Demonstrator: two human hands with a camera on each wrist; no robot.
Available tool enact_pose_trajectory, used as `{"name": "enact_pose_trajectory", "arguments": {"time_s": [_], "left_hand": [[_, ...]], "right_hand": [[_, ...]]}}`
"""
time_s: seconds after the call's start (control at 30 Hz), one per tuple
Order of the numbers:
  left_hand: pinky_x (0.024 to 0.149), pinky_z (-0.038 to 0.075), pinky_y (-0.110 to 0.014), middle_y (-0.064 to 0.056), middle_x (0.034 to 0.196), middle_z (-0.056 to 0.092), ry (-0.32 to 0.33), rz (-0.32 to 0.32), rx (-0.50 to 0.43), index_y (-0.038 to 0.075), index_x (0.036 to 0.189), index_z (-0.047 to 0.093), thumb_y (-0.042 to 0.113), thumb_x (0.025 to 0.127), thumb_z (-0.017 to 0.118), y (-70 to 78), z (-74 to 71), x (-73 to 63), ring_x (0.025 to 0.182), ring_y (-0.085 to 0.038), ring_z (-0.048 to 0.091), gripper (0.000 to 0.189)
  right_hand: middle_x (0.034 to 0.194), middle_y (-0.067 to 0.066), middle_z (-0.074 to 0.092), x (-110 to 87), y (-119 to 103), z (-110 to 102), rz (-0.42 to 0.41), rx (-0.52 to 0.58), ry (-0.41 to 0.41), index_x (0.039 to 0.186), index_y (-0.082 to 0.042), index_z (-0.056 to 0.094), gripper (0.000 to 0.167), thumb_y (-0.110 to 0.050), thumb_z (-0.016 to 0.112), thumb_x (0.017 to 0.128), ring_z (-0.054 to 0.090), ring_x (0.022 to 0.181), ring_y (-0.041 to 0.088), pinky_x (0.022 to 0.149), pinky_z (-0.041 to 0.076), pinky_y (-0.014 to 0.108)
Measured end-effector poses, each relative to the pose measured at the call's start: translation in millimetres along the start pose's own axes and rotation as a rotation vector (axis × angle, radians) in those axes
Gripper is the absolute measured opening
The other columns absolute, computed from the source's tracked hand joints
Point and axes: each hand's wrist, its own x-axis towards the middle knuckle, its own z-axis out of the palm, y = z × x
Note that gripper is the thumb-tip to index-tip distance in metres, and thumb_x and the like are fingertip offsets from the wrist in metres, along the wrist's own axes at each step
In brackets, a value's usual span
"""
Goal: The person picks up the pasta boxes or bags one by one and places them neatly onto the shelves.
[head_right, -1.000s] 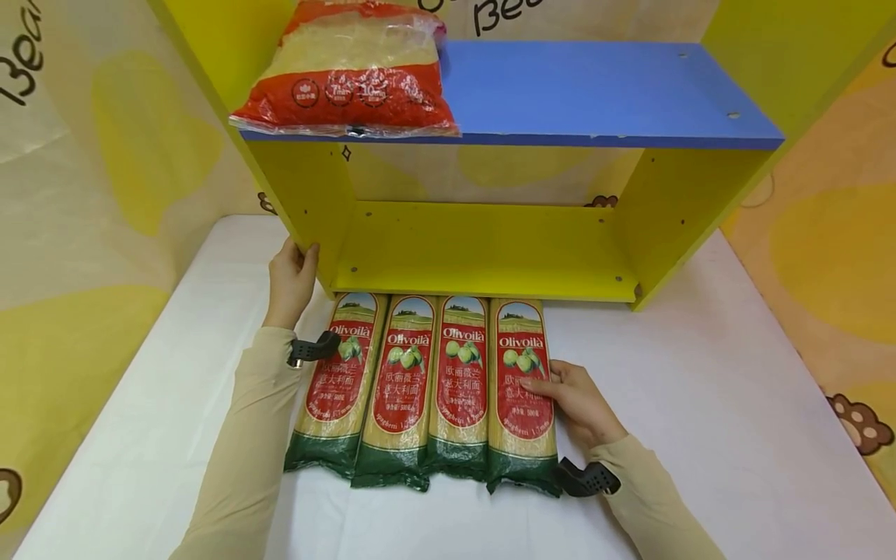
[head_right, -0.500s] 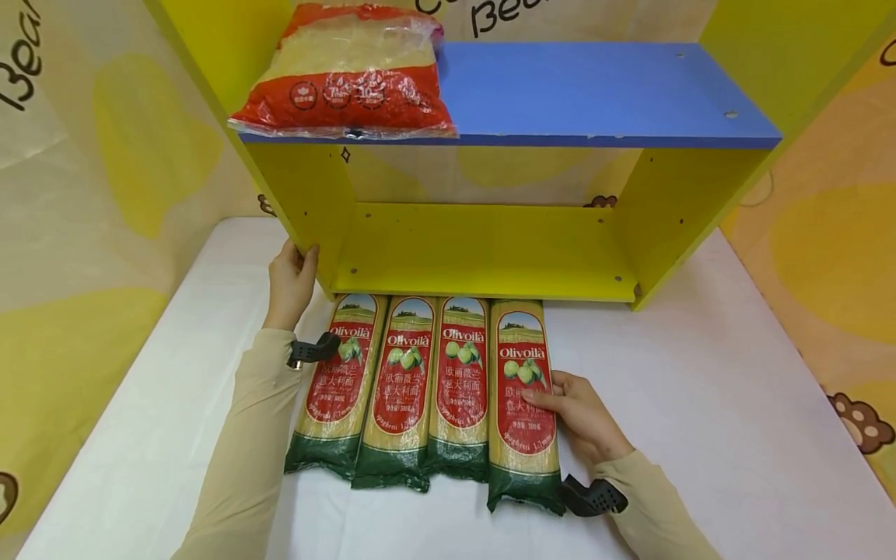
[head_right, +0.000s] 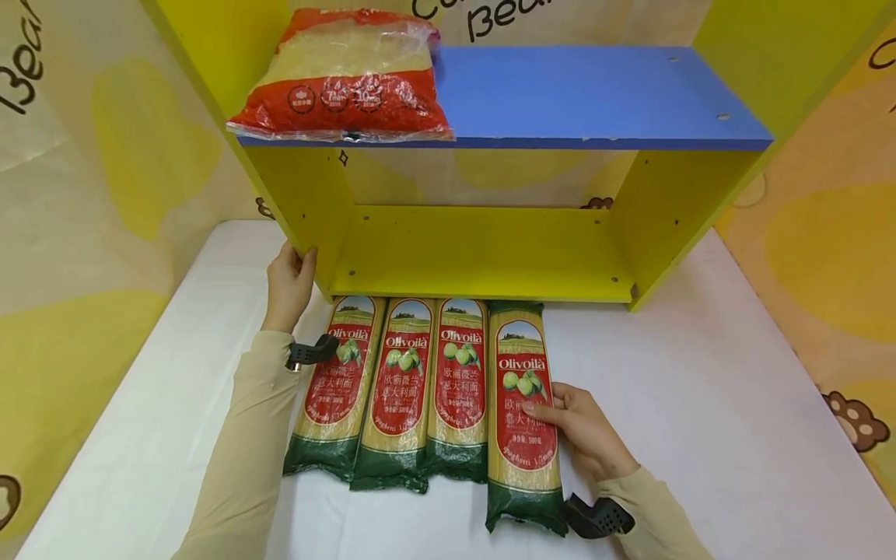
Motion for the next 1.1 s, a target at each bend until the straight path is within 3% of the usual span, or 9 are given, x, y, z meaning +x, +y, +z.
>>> {"name": "enact_pose_trajectory", "arguments": {"time_s": [0.23,0.53,0.77,1.1], "left_hand": [[0.067,0.048,-0.025,-0.026,0.104,0.064,-0.008,-0.004,0.004,-0.008,0.120,0.054,0.008,0.098,0.050,-0.3,-0.3,-0.5,0.088,-0.034,0.065,0.028],[0.061,0.040,-0.011,-0.027,0.104,0.064,-0.013,-0.002,-0.012,-0.008,0.122,0.053,0.008,0.098,0.050,-1.0,-1.3,-2.3,0.088,-0.036,0.065,0.029],[0.061,0.039,-0.010,-0.028,0.103,0.064,-0.007,0.011,-0.015,-0.008,0.120,0.053,0.007,0.097,0.050,-0.6,-1.6,-2.1,0.087,-0.037,0.064,0.028],[0.060,0.037,-0.012,-0.027,0.094,0.064,-0.004,0.005,-0.009,-0.009,0.117,0.054,0.007,0.097,0.050,0.3,-0.4,-0.8,0.078,-0.032,0.061,0.026]], "right_hand": [[0.093,0.001,0.067,-6.8,1,0,0.009,0.040,-0.038,0.130,0.019,0.031,0.056,-0.014,0.058,0.093,0.065,0.082,0.013,0.073,0.053,0.029],[0.098,0.001,0.067,-15.2,-2,0,0.018,0.078,-0.073,0.134,0.017,0.027,0.058,-0.016,0.056,0.095,0.066,0.086,0.014,0.076,0.053,0.031],[0.097,0.001,0.068,-23.8,-6,2,-0.011,0.042,-0.083,0.131,0.017,0.031,0.053,-0.014,0.055,0.095,0.066,0.085,0.015,0.075,0.053,0.031],[0.098,0.003,0.068,-38.3,-21,6,-0.087,-0.008,-0.077,0.133,0.021,0.023,0.059,-0.011,0.055,0.095,0.066,0.084,0.016,0.073,0.054,0.033]]}}
